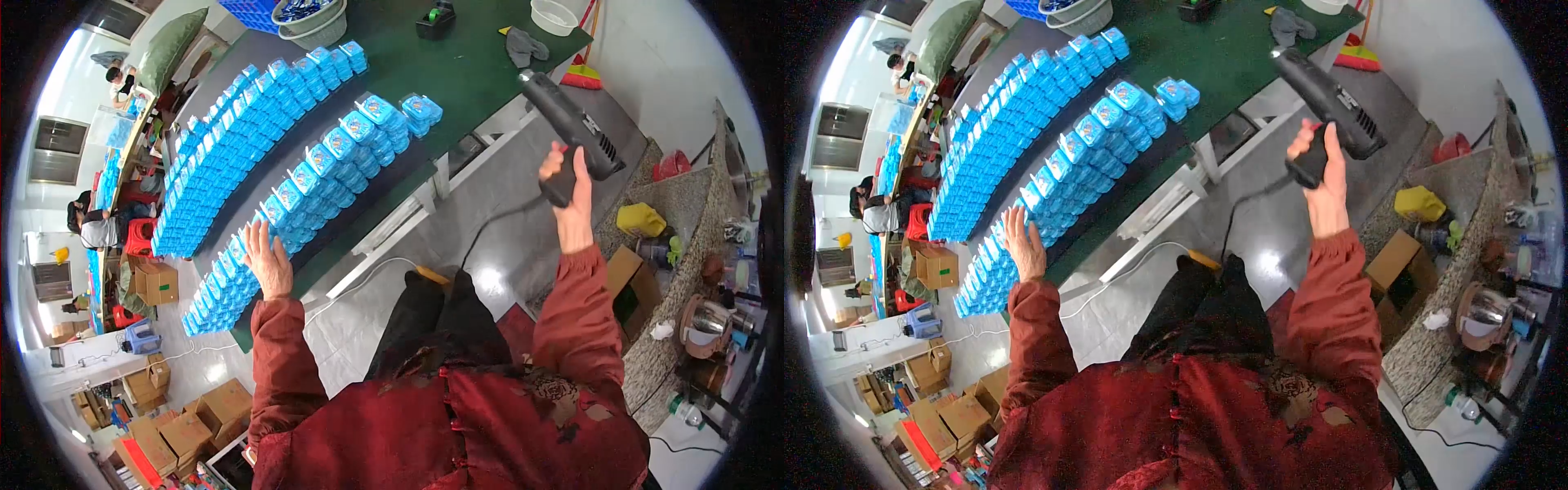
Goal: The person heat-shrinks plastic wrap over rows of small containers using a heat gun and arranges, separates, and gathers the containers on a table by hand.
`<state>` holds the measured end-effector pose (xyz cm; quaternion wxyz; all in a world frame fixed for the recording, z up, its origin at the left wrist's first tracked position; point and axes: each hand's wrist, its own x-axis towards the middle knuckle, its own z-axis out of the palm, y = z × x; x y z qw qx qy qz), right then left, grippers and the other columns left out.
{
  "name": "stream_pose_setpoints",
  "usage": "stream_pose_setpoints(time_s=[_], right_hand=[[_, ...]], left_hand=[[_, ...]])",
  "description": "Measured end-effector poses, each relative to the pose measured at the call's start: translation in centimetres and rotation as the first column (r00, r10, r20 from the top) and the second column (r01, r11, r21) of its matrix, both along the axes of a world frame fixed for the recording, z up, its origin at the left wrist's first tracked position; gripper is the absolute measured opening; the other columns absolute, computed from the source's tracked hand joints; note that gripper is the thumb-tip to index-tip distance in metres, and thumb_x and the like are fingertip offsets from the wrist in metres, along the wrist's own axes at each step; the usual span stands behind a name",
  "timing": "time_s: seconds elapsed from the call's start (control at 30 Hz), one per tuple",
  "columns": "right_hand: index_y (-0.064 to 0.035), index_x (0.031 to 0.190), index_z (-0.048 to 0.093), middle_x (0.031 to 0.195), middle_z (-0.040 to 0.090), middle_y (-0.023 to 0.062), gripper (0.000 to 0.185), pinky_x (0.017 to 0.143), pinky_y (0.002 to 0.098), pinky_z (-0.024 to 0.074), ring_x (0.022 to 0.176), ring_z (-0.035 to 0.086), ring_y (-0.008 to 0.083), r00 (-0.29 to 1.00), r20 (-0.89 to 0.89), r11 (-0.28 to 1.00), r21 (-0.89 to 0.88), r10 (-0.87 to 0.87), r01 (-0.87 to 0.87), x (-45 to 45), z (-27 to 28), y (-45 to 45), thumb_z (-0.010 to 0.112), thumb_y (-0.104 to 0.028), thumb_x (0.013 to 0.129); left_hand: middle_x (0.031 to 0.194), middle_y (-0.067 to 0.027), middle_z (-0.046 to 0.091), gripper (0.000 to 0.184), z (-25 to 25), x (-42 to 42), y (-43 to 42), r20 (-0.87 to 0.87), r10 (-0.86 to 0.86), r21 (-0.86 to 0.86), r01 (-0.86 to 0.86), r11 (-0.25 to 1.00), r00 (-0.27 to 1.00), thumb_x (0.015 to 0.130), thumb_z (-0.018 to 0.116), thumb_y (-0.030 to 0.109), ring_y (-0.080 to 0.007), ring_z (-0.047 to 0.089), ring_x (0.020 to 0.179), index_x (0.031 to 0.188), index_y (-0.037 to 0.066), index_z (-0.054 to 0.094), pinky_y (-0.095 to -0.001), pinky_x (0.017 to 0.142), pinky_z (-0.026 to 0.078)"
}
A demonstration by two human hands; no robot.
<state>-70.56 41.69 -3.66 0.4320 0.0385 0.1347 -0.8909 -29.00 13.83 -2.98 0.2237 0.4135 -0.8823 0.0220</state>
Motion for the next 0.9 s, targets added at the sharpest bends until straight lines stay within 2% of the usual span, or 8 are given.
stream_pose_setpoints(time_s=[0.1, 0.2, 0.27, 0.37, 0.5, 0.77, 0.83, 0.9], right_hand=[[0.0037, 0.106, 0.048, 0.079, 0.052, 0.0049, 0.036, 0.057, 0.0244, 0.0431, 0.061, 0.047, 0.0119, 0.999, -0.053, 1.000, 0.011, 0.010, -0.009, -1.2, -1.1, -1.2, 0.056, -0.026, 0.087], [0.0044, 0.100, 0.053, 0.076, 0.056, 0.0077, 0.032, 0.054, 0.0263, 0.0442, 0.060, 0.053, 0.0139, 0.960, 0.051, 0.937, 0.211, 0.275, -0.280, 2.5, -0.6, -1.0, 0.055, -0.025, 0.088], [0.0035, 0.100, 0.054, 0.076, 0.056, 0.0068, 0.033, 0.053, 0.0247, 0.0440, 0.059, 0.051, 0.0123, 0.867, -0.076, 0.803, 0.424, 0.493, -0.419, 4.3, 0.8, -0.3, 0.054, -0.027, 0.088], [0.0024, 0.100, 0.054, 0.074, 0.056, 0.0055, 0.031, 0.052, 0.0234, 0.0436, 0.057, 0.050, 0.0109, 0.843, -0.070, 0.768, 0.457, 0.534, -0.449, 3.4, 1.2, -0.2, 0.053, -0.027, 0.089], [-0.0001, 0.097, 0.055, 0.072, 0.055, 0.0027, 0.029, 0.050, 0.0221, 0.0442, 0.055, 0.048, 0.0093, 0.917, -0.217, 0.788, 0.598, 0.335, -0.146, -4.1, 2.8, 0.8, 0.054, -0.028, 0.088], [-0.0038, 0.092, 0.056, 0.070, 0.054, 0.0004, 0.029, 0.047, 0.0185, 0.0415, 0.053, 0.050, 0.0075, 0.764, -0.561, 0.784, 0.609, 0.319, 0.120, -20.4, 15.9, 1.8, 0.058, -0.032, 0.086], [-0.0018, 0.094, 0.055, 0.070, 0.054, 0.0005, 0.032, 0.048, 0.0179, 0.0416, 0.053, 0.049, 0.0076, 0.885, -0.462, 0.730, 0.622, 0.051, 0.282, -21.4, 20.7, -1.1, 0.058, -0.032, 0.086], [0.0007, 0.106, 0.051, 0.074, 0.053, 0.0005, 0.036, 0.048, 0.0162, 0.0417, 0.053, 0.047, 0.0062, 0.691, -0.630, 0.760, 0.624, 0.354, 0.180, -26.0, 24.3, -1.7, 0.054, -0.031, 0.089]], left_hand=[[0.130, -0.0097, 0.042, 0.040, -0.4, -0.4, 0.2, -0.047, 0.008, -0.019, -0.009, 1.000, 0.999, 0.083, 0.050, 0.011, -0.0315, 0.032, 0.127, 0.123, 0.010, 0.045, -0.0450, 0.096, 0.026], [0.130, -0.0101, 0.042, 0.040, -0.3, -1.9, 0.3, -0.077, -0.032, -0.013, 0.031, 0.999, 0.996, 0.083, 0.050, 0.010, -0.0316, 0.032, 0.127, 0.123, 0.010, 0.045, -0.0443, 0.097, 0.026], [0.130, -0.0106, 0.042, 0.040, -0.1, -2.9, 0.2, -0.109, -0.071, -0.010, 0.071, 0.997, 0.991, 0.083, 0.051, 0.009, -0.0317, 0.032, 0.127, 0.123, 0.009, 0.045, -0.0436, 0.097, 0.026], [0.130, -0.0107, 0.042, 0.040, 0.4, -3.9, -0.5, -0.138, -0.072, -0.008, 0.072, 0.997, 0.988, 0.082, 0.051, 0.008, -0.0317, 0.032, 0.127, 0.122, 0.009, 0.045, -0.0431, 0.097, 0.026], [0.130, -0.0107, 0.043, 0.040, 1.8, -4.8, -2.1, -0.189, -0.087, -0.017, 0.085, 0.996, 0.978, 0.082, 0.051, 0.007, -0.0316, 0.033, 0.126, 0.122, 0.009, 0.045, -0.0425, 0.098, 0.026], [0.128, -0.0103, 0.044, 0.039, 6.2, -9.2, -2.5, -0.344, -0.237, 0.015, 0.258, 0.966, 0.908, 0.081, 0.052, 0.006, -0.0312, 0.033, 0.126, 0.119, 0.008, 0.047, -0.0420, 0.100, 0.026], [0.126, -0.0115, 0.046, 0.041, 7.1, -10.8, -2.3, -0.321, -0.277, -0.011, 0.289, 0.957, 0.906, 0.077, 0.055, 0.002, -0.0315, 0.036, 0.124, 0.117, 0.007, 0.049, -0.0421, 0.098, 0.029], [0.125, -0.0125, 0.046, 0.043, 8.4, -12.5, -1.5, -0.366, -0.344, 0.007, 0.372, 0.928, 0.865, 0.075, 0.055, -0.001, -0.0324, 0.038, 0.122, 0.117, 0.006, 0.049, -0.0422, 0.097, 0.031]])
